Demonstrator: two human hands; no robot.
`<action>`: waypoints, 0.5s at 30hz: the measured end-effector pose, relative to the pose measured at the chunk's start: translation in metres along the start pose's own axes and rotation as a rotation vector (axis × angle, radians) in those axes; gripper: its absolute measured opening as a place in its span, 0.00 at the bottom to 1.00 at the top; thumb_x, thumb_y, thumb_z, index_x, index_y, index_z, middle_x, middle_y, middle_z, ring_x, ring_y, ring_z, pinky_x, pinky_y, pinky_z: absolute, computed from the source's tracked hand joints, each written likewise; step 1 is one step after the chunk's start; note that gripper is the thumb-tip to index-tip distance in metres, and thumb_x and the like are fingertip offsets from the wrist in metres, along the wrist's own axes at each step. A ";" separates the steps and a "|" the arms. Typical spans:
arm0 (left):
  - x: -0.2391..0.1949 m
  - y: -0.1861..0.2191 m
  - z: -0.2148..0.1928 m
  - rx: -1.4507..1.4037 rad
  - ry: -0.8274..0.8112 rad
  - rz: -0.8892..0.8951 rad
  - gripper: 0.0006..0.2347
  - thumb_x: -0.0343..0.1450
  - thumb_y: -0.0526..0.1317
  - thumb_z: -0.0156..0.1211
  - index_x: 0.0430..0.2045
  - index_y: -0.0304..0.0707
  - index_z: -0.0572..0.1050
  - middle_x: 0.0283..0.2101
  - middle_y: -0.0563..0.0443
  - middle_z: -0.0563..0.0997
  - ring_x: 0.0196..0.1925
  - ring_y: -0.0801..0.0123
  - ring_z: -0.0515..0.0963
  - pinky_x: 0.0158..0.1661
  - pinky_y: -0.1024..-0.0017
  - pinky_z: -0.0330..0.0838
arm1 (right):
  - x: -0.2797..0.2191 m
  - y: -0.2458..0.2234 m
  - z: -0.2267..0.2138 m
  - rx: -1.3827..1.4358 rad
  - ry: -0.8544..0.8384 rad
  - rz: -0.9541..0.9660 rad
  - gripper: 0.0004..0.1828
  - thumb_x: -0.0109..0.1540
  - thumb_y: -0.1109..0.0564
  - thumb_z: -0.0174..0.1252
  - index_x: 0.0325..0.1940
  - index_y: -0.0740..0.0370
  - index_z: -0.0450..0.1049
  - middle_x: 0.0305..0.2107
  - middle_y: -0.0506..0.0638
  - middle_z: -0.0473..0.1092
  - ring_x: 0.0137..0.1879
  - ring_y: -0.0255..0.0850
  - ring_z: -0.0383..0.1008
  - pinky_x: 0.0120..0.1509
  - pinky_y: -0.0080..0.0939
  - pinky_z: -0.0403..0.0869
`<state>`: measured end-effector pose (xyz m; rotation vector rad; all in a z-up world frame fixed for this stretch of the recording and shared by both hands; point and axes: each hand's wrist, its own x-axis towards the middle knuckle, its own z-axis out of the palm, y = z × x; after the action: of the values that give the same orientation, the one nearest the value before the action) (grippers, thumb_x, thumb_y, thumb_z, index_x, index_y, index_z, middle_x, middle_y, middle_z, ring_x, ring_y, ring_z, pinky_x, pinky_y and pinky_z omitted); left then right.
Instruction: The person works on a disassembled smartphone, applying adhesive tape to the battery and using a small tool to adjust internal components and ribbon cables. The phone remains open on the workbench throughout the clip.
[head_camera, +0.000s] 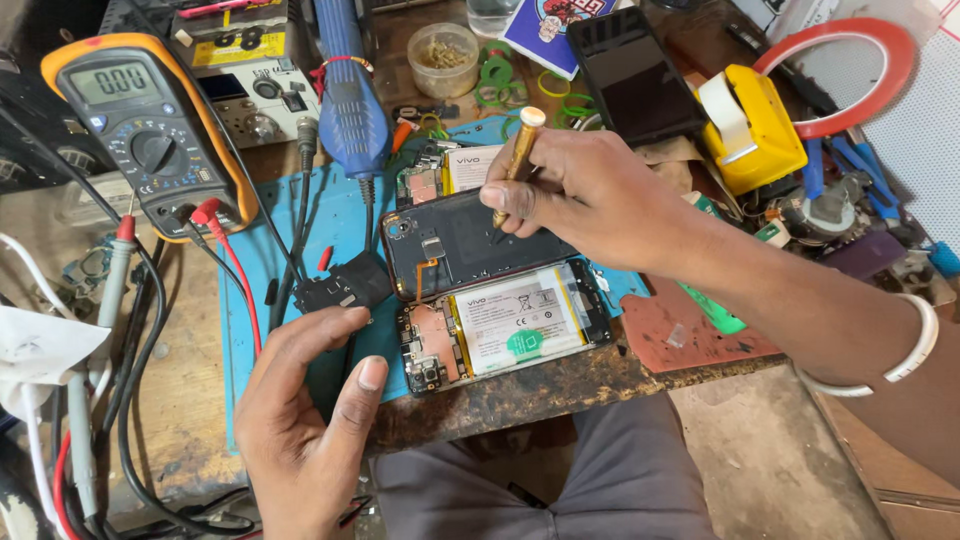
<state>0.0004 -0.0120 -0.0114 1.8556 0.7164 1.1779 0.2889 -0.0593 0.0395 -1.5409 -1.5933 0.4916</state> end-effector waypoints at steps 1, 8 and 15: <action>0.000 0.000 -0.001 -0.004 -0.001 -0.002 0.14 0.69 0.30 0.65 0.48 0.27 0.78 0.53 0.42 0.78 0.57 0.66 0.78 0.58 0.72 0.70 | 0.000 -0.001 0.000 0.002 -0.013 0.010 0.13 0.68 0.51 0.57 0.46 0.65 0.74 0.29 0.47 0.77 0.35 0.31 0.81 0.40 0.33 0.80; 0.001 -0.001 0.000 -0.019 -0.003 0.004 0.14 0.69 0.29 0.65 0.48 0.27 0.78 0.53 0.42 0.78 0.56 0.66 0.77 0.58 0.72 0.70 | -0.001 -0.009 -0.001 0.021 -0.031 0.017 0.12 0.68 0.52 0.57 0.44 0.65 0.73 0.28 0.48 0.77 0.34 0.31 0.80 0.40 0.33 0.80; 0.001 -0.002 0.000 0.012 0.006 0.015 0.13 0.68 0.29 0.66 0.47 0.27 0.78 0.52 0.42 0.79 0.55 0.66 0.78 0.57 0.72 0.71 | -0.001 -0.003 0.002 0.106 -0.050 0.071 0.12 0.68 0.53 0.57 0.45 0.65 0.73 0.29 0.47 0.77 0.35 0.32 0.80 0.41 0.33 0.80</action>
<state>0.0006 -0.0107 -0.0125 1.8712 0.7158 1.1920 0.2854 -0.0604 0.0402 -1.5197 -1.5297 0.6482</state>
